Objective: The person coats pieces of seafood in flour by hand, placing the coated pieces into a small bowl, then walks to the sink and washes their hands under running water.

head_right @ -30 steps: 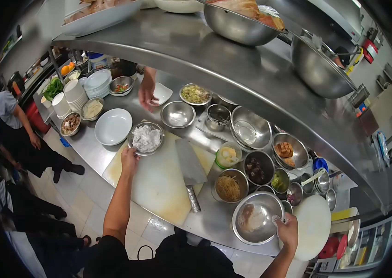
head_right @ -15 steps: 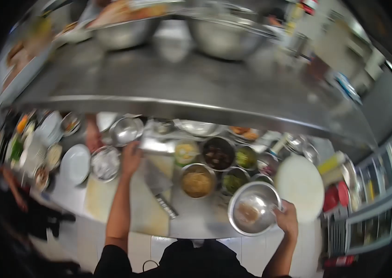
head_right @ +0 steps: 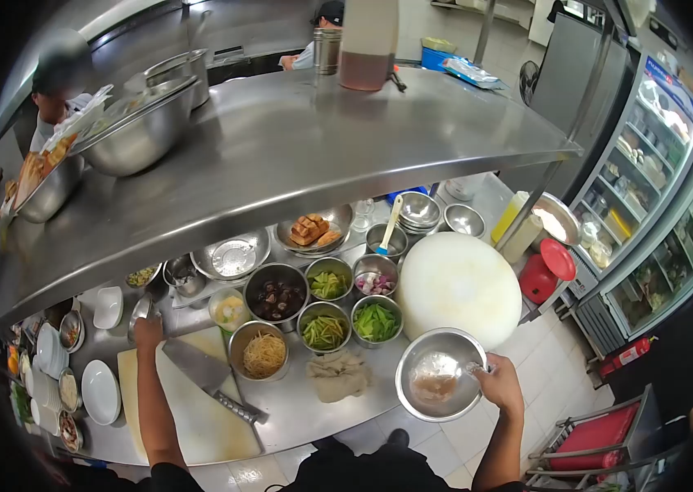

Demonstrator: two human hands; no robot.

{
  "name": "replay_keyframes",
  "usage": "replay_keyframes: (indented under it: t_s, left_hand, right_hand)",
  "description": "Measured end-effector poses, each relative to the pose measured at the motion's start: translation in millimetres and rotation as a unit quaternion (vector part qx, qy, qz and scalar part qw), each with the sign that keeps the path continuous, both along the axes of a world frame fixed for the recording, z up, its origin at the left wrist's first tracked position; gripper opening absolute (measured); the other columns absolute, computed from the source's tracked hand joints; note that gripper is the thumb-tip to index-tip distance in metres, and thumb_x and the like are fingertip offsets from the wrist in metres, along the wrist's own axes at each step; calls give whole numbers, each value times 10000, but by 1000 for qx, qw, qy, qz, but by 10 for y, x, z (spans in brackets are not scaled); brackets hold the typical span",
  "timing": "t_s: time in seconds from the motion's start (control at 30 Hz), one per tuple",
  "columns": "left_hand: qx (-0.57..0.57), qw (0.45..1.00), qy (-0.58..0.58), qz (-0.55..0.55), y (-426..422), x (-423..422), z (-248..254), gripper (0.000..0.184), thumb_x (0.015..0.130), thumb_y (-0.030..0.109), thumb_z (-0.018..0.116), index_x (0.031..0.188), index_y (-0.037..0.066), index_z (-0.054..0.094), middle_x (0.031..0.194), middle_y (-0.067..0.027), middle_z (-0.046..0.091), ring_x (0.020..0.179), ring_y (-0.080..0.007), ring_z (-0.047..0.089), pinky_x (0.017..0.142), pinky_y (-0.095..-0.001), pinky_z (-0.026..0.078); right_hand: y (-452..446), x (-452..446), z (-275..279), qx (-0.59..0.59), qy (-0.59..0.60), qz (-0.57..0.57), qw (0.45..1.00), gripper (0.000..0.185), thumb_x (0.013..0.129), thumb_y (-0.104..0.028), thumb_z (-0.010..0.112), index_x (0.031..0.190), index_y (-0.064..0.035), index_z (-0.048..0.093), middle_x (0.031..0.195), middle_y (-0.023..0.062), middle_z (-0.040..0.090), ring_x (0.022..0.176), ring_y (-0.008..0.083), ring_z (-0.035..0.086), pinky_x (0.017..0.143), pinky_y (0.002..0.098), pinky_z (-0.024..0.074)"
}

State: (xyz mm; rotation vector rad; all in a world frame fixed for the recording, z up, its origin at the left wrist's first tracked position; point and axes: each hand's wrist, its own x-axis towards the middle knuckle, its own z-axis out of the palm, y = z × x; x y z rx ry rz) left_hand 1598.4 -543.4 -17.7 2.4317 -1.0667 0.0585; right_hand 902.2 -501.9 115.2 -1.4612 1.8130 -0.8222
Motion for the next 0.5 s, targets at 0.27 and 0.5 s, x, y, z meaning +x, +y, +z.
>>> replay_keyframes:
  t_s: [0.27,0.5]
  left_hand:
    - [-72,995,-64,-22,361,-759,809,401,853,246,578,660,-106,584,689,-310,570,668,-424,602,662,-492,438]
    - [-178,957,-15,-228,35,-2591,1955,367,888,230,560,687,-76,587,632,-172,492,716,-273,509,650,-365,383]
  right_hand:
    - [-23,-995,-11,-14,-4,-24,1000,207,738,-51,605,919,34,659,783,87,669,729,137,585,701,289,462]
    - [97,-2433,-220,-29,-27,-72,997,195,749,-66,609,911,34,654,771,79,660,717,127,574,666,283,457]
